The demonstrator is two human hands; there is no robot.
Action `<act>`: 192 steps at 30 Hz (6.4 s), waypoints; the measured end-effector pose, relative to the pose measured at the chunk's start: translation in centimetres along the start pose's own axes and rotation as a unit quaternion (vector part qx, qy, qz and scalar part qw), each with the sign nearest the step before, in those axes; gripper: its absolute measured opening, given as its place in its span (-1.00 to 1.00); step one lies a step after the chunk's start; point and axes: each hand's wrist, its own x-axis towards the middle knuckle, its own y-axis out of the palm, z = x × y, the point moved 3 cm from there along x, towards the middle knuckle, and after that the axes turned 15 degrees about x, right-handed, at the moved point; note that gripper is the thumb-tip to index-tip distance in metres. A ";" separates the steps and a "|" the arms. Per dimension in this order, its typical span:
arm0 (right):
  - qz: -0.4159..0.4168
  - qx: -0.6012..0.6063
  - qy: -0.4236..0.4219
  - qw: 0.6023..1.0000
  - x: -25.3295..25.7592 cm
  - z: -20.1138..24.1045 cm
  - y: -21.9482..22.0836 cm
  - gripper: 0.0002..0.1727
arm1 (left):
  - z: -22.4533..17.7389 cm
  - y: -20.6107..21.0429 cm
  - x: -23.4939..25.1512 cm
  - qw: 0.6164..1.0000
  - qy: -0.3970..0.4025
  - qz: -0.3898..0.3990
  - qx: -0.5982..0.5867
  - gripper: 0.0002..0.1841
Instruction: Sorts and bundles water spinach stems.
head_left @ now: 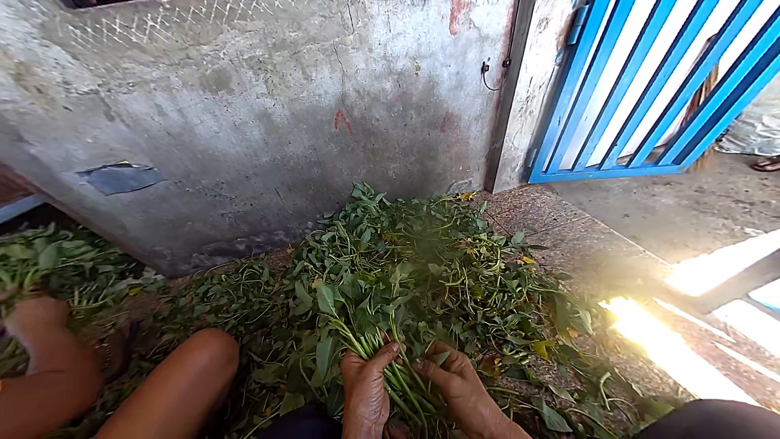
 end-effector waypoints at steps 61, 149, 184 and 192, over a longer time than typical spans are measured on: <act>0.062 -0.485 -0.111 0.865 -2.9 0.5 -1.2 -0.58 | 0.2 0.2 -0.4 0.997 -0.064 0.027 0.018 -0.67; -0.002 -0.496 0.250 0.832 12.9 -2.1 -13.0 -0.59 | -6.3 -5.8 -1.6 0.987 0.070 -0.144 -0.020 -0.64; 0.034 -0.669 0.367 0.645 10.8 -4.1 -13.2 -0.35 | -7.3 -5.6 -0.9 0.960 0.120 -0.249 0.037 -0.89; 0.234 -0.719 0.340 0.559 5.1 -19.0 -12.0 -0.21 | -6.8 -5.4 -0.4 0.972 0.097 -0.213 -0.013 -0.82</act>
